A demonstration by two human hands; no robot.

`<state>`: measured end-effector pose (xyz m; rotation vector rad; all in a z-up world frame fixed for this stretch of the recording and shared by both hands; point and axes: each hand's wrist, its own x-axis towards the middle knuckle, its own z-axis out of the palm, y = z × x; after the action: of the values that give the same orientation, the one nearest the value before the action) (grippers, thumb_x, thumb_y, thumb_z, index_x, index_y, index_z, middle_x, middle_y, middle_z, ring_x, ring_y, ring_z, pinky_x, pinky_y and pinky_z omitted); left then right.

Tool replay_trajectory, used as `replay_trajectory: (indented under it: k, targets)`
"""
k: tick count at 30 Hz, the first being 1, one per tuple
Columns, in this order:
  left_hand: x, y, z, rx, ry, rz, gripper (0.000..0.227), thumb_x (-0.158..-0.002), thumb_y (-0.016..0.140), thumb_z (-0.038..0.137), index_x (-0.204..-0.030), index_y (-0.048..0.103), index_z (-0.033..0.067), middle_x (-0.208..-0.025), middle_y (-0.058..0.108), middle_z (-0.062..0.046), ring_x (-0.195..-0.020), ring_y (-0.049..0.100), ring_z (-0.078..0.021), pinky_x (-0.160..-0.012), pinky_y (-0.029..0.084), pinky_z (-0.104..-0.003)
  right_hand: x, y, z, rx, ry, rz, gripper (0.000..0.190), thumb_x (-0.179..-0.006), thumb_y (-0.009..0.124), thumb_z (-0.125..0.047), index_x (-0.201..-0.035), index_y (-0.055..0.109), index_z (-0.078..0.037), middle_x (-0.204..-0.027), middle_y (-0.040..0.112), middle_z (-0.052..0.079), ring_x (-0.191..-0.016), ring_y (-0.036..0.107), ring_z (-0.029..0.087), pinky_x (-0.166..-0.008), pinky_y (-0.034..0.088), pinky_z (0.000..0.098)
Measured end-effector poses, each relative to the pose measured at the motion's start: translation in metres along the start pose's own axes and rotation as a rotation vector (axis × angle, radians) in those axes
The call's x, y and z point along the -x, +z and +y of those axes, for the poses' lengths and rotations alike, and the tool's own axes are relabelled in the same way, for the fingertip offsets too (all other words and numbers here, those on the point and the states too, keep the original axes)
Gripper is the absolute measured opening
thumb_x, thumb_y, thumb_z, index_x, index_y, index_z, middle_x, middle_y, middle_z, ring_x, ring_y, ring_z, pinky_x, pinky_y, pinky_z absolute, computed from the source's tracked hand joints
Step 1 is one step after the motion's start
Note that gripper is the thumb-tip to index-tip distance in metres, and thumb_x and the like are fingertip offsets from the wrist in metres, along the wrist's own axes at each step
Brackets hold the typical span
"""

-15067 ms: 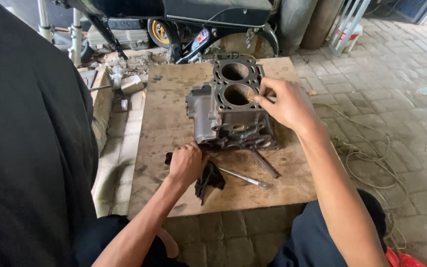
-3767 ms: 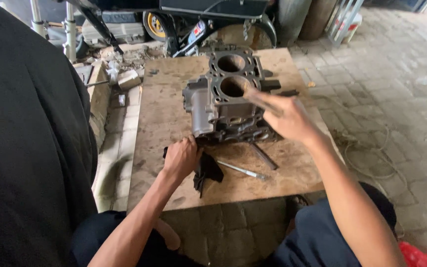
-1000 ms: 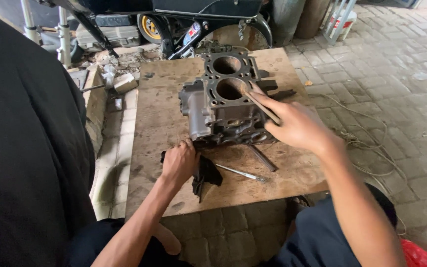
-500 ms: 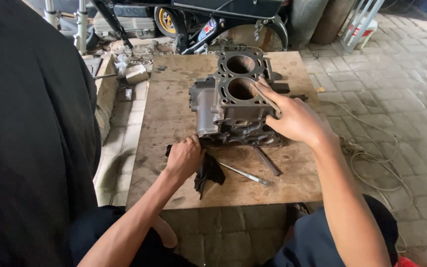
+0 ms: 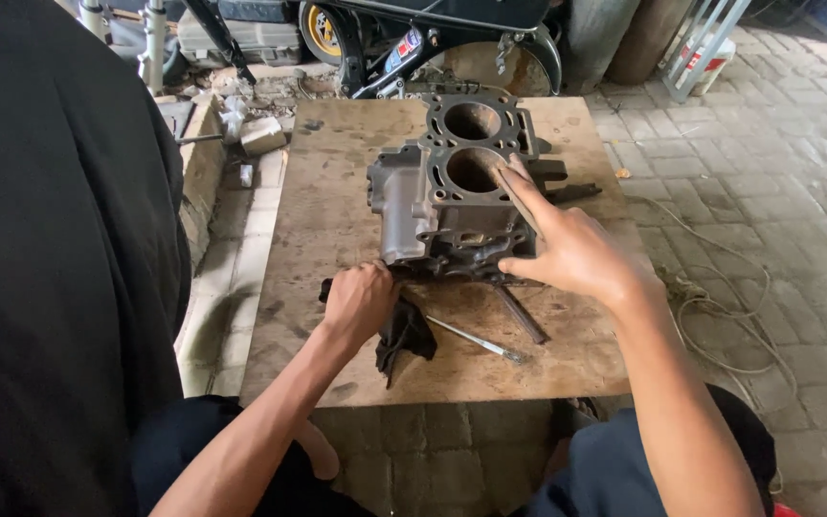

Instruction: The person cleans the surface of a metal engine block using a black cloth and a metal file. They wipe the exterior and then use the file to scrape the inside of the cylinder bores.

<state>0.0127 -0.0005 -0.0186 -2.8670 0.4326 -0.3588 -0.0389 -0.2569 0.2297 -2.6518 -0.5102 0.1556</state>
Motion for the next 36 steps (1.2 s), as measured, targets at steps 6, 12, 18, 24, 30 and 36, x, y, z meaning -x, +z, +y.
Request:
replay_trajectory:
  k: [6, 12, 18, 24, 30, 36]
  targets:
    - [0.004, -0.017, -0.002, -0.015, 0.005, -0.018, 0.046, -0.103, 0.046, 0.041, -0.091, 0.066, 0.0013, -0.068, 0.063, -0.009, -0.062, 0.071, -0.022, -0.055, 0.056, -0.034, -0.008, 0.016, 0.024, 0.018, -0.021, 0.044, 0.104, -0.079, 0.081, -0.026, -0.165, 0.023, -0.027, -0.099, 0.075, 0.022, -0.074, 0.075, 0.04, -0.075, 0.056, 0.0508]
    - [0.013, -0.023, -0.004, -0.038, 0.023, -0.002, 0.046, -0.1, 0.051, 0.04, -0.106, 0.064, -0.0033, -0.079, 0.066, -0.01, -0.071, 0.073, -0.0239, -0.062, 0.06, -0.036, 0.028, -0.003, -0.002, 0.168, 0.172, -0.095, 0.104, -0.081, 0.079, -0.03, -0.167, 0.019, -0.025, -0.097, 0.077, 0.023, -0.083, 0.076, 0.039, -0.093, 0.05, 0.053]
    - [0.009, -0.011, 0.003, -0.106, 0.005, 0.044, 0.044, -0.096, 0.052, 0.048, -0.097, 0.061, 0.0047, -0.076, 0.063, -0.004, -0.068, 0.072, -0.0218, -0.059, 0.058, -0.034, -0.002, 0.022, 0.022, 0.116, 0.087, -0.027, 0.114, -0.079, 0.085, -0.034, -0.167, 0.013, -0.024, -0.09, 0.075, 0.023, -0.077, 0.073, 0.037, -0.082, 0.053, 0.0508]
    - [0.008, -0.021, 0.003, -0.107, 0.011, -0.022, 0.047, -0.101, 0.049, 0.046, -0.097, 0.062, 0.0015, -0.072, 0.061, -0.007, -0.065, 0.071, -0.0207, -0.06, 0.057, -0.032, -0.013, 0.026, 0.023, 0.051, 0.033, 0.052, 0.105, -0.08, 0.082, -0.026, -0.165, 0.02, -0.025, -0.083, 0.074, 0.024, -0.07, 0.074, 0.038, -0.073, 0.054, 0.049]
    - [0.013, -0.035, -0.001, -0.032, 0.013, -0.03, 0.046, -0.101, 0.053, 0.044, -0.104, 0.062, -0.0005, -0.08, 0.065, -0.009, -0.073, 0.074, -0.0234, -0.065, 0.06, -0.035, 0.025, 0.013, -0.002, 0.105, 0.125, -0.051, 0.111, -0.081, 0.082, -0.025, -0.167, 0.012, -0.021, -0.089, 0.074, 0.028, -0.075, 0.076, 0.041, -0.074, 0.056, 0.0498]
    - [0.01, -0.035, 0.001, -0.057, 0.005, -0.056, 0.045, -0.104, 0.047, 0.042, -0.099, 0.062, 0.0005, -0.074, 0.06, -0.007, -0.067, 0.07, -0.02, -0.06, 0.057, -0.032, 0.0, 0.03, 0.014, 0.052, 0.074, 0.017, 0.114, -0.08, 0.085, -0.028, -0.166, 0.011, -0.018, -0.084, 0.073, 0.027, -0.065, 0.073, 0.034, -0.065, 0.058, 0.0418]
